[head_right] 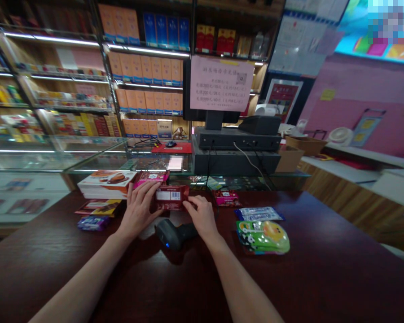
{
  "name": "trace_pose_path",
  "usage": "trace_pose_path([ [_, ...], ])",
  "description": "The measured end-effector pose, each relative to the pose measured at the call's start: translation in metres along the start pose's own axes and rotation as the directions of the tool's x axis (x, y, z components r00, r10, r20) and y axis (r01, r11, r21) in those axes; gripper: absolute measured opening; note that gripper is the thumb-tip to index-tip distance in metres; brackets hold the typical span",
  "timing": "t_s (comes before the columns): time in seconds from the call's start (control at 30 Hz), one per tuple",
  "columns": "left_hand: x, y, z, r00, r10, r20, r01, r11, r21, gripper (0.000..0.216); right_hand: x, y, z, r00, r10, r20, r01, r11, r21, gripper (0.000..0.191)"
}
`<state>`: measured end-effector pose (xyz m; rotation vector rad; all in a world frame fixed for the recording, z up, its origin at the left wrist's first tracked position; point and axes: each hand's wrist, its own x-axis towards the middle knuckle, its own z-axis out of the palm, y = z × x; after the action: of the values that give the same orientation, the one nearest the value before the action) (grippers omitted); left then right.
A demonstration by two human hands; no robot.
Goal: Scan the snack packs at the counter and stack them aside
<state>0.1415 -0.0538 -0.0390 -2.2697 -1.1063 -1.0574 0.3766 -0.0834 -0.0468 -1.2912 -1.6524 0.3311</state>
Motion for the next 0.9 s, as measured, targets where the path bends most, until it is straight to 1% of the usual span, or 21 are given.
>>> trace_pose_path([
  [0.2, 0.001, 0.002, 0.000, 0.999, -0.045, 0.009, 0.045, 0.999, 0.015, 0.083, 0.000, 0.002, -0.001, 1.000, -0.002, -0.022, 0.002, 1.000, -0.011, 0.026],
  [0.37, 0.003, 0.002, -0.003, 0.996, -0.087, 0.034, 0.085, 0.995, 0.058, 0.082, 0.000, -0.004, -0.003, 0.999, 0.037, -0.015, -0.038, 0.997, -0.072, 0.025],
  [0.5, 0.003, 0.001, -0.002, 0.993, -0.107, 0.055, 0.104, 0.993, 0.059, 0.086, -0.001, -0.012, -0.005, 0.995, 0.099, 0.007, -0.098, 0.994, -0.056, 0.024],
  [0.6, 0.002, 0.001, 0.000, 0.990, -0.125, 0.067, 0.120, 0.991, 0.066, 0.089, -0.002, -0.017, -0.007, 0.992, 0.121, 0.035, -0.121, 0.993, -0.012, 0.029],
  [0.67, 0.001, 0.001, 0.002, 0.990, -0.122, 0.072, 0.118, 0.991, 0.056, 0.090, -0.002, -0.020, -0.007, 0.990, 0.137, 0.037, -0.138, 0.990, 0.021, 0.031],
  [0.8, 0.001, -0.002, 0.002, 0.992, -0.096, 0.088, 0.095, 0.995, 0.012, 0.089, -0.002, -0.019, -0.008, 0.984, 0.180, 0.008, -0.180, 0.982, 0.061, 0.026],
  [0.9, 0.002, -0.003, 0.002, 0.994, -0.055, 0.092, 0.058, 0.998, -0.036, 0.082, -0.002, -0.017, -0.008, 0.979, 0.204, -0.019, -0.202, 0.976, 0.085, 0.025],
])
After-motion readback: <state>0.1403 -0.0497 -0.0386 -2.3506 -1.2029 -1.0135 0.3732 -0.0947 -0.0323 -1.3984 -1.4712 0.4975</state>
